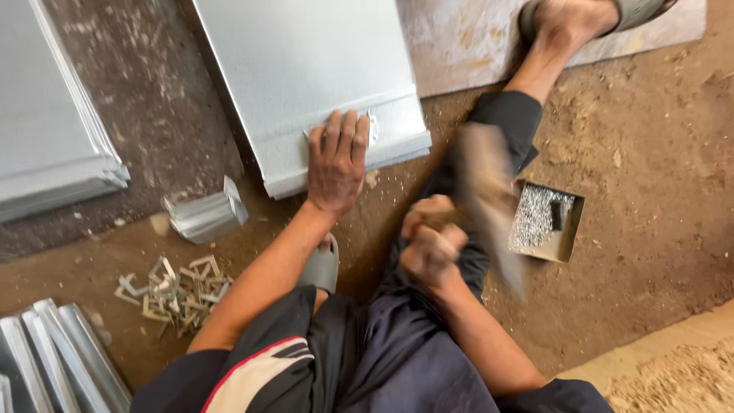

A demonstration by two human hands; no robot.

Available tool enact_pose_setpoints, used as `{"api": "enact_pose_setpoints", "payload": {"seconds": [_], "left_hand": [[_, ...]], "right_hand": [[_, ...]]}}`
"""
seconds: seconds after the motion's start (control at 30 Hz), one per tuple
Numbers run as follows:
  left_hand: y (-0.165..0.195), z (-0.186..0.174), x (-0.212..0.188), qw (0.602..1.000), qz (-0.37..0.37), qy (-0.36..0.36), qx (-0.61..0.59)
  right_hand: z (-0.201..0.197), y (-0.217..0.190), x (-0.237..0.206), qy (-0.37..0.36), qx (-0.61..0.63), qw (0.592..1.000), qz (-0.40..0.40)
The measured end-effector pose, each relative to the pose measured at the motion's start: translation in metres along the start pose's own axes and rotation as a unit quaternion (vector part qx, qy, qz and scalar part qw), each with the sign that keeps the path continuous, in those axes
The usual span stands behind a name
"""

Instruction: The person sits on the workshop floor and hammers small metal brackets onto the edge of galvanized sheet metal panels, taking brackets one at a time from a pile and a tray of nails, then sets finished panels onto a stack.

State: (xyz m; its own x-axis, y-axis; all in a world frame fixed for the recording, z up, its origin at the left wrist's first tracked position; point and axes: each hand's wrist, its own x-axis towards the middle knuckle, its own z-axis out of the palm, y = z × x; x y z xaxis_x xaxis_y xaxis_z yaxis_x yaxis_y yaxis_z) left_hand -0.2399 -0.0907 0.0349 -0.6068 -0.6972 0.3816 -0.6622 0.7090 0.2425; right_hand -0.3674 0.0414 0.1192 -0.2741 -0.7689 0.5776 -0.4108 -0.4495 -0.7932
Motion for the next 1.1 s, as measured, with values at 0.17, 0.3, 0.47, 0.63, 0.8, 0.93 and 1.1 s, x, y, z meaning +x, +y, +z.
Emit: {"api": "enact_pose_setpoints", "payload": {"seconds": [0.17, 0.3, 0.47, 0.63, 0.8, 0.93, 1.1], "left_hand": [[-0.002, 0.002, 0.0, 1.0, 0.015, 0.008, -0.008], [-0.001, -0.002, 0.0, 1.0, 0.003, 0.0, 0.009], [0.0, -0.009, 0.007, 1.0, 0.017, -0.006, 0.004], [0.0, -0.002, 0.008, 1.0, 0.003, 0.005, -0.001], [0.003, 0.002, 0.009, 1.0, 0.008, 0.0, -0.008], [0.004, -0.007, 0.012, 1.0, 0.019, -0.02, -0.012], [0.006, -0.006, 0.021, 1.0, 0.024, -0.016, -0.003]], "right_hand": [[0.001, 0.025, -0.015, -0.116, -0.182, 0.947, 0.237], [-0.007, 0.029, -0.014, -0.13, -0.243, 0.956, 0.099], [-0.04, 0.017, 0.0, -0.052, 0.149, 0.817, 0.555], [-0.081, 0.0, -0.06, -0.079, 0.191, 0.756, 0.621], [-0.029, 0.053, -0.091, -0.159, 0.057, 0.693, 0.701], [-0.038, 0.072, -0.067, -0.196, -0.235, 0.886, 0.349], [-0.177, 0.093, -0.067, 0.146, -0.36, 0.854, 0.348]]}}
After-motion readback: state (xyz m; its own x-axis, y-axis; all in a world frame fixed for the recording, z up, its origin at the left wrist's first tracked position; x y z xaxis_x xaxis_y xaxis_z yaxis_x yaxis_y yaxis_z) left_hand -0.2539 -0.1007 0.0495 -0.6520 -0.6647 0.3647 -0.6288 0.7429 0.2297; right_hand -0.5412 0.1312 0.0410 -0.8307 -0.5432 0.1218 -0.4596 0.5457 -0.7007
